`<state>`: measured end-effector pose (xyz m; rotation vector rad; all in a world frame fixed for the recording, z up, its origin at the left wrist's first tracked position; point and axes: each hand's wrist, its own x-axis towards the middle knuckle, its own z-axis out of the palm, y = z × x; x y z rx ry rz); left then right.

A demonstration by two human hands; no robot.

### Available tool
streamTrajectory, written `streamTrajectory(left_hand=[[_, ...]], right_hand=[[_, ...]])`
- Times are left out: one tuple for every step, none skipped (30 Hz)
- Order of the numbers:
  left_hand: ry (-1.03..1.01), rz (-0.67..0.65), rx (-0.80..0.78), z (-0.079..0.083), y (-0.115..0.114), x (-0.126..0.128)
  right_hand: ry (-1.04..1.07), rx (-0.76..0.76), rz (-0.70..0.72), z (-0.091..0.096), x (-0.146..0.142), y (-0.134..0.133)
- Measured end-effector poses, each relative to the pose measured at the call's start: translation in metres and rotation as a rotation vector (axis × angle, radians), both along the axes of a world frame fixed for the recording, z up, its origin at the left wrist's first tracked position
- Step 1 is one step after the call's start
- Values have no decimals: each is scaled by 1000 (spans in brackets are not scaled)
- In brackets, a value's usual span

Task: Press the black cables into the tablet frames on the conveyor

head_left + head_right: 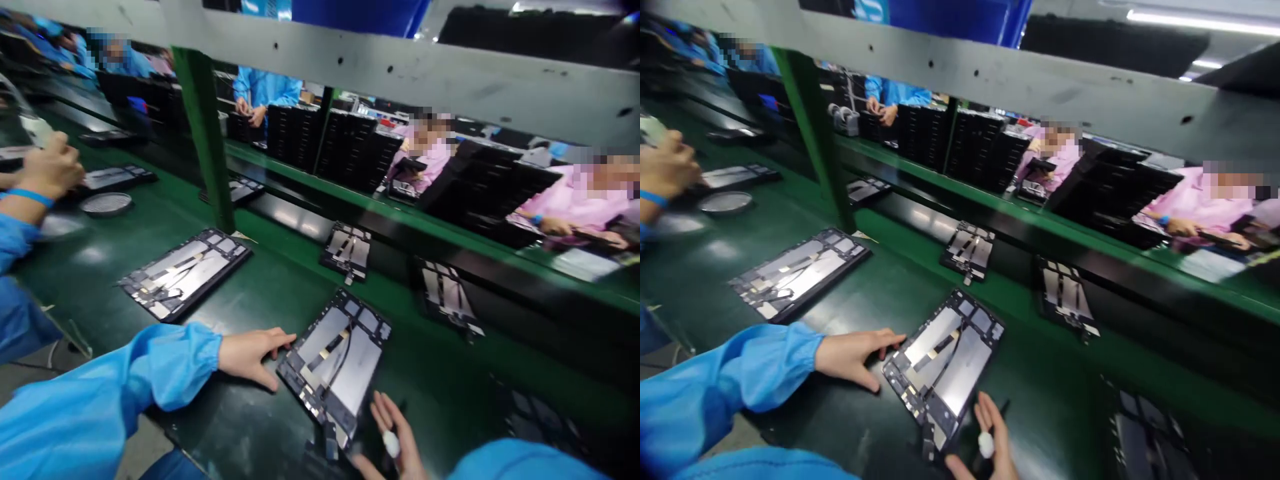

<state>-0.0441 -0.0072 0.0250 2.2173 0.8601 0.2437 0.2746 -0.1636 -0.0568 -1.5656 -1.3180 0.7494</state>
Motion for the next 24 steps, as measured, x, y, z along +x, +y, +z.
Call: streamTrajectory(left_hand=[[-14, -15, 1, -2, -3, -1], [-25, -12, 8, -4, -7, 1], [-29, 3, 20, -6, -11, 5], [-24, 23, 36, -9, -15, 9], [-7, 44, 54, -11, -20, 15], [19, 63, 73, -13, -24, 21], [52, 85, 95, -15, -28, 26], [87, 104, 115, -16, -32, 31], [119, 114, 132, -16, -35, 34], [141, 118, 151, -16, -37, 36], [148, 118, 177, -14, -38, 37], [136, 112, 209, -12, -38, 37], [105, 104, 245, -9, -38, 36], [59, 95, 278, -6, -38, 36], [6, 83, 299, -4, -38, 37], [-49, 65, 306, -1, -39, 39], [-100, 41, 302, 1, -39, 43], [-147, 11, 294, 2, -39, 47], [-189, -21, 286, 3, -40, 51], [-226, -50, 280, 3, -40, 56], [-257, -70, 274, 3, -40, 60], [-276, -84, 264, 3, -40, 62], [-285, -87, 251, 3, -40, 63], [-285, -79, 239, 2, -41, 63]], right_hand=[[52, -19, 21, 0, -5, -6], [72, -61, 17, 3, -9, -9], [83, -97, 7, 7, -11, -9], [96, -124, 5, 12, -10, -7], [115, -141, 10, 18, -6, -4], [143, -142, 10, 24, 0, 0], [174, -136, 17, 30, 7, 3], [198, -129, 25, 36, 14, 6], [210, -125, 33, 41, 20, 7], [206, -125, 39, 47, 24, 7], [183, -127, 38, 52, 26, 7], [147, -129, 29, 58, 25, 6], [101, -126, 18, 63, 22, 5], [53, -117, 7, 69, 16, 4], [8, -101, 1, 74, 8, 4], [-28, -77, 9, 78, -2, 5], [-54, -55, 31, 82, -12, 8], [-72, -27, 66, 84, -22, 11], [-88, 0, 110, 86, -32, 15], [-105, 28, 155, 86, -41, 20], [-121, 54, 199, 85, -49, 24], [-137, 74, 234, 84, -55, 28], [-153, 88, 253, 82, -59, 32], [-167, 97, 261, 80, -62, 34]])
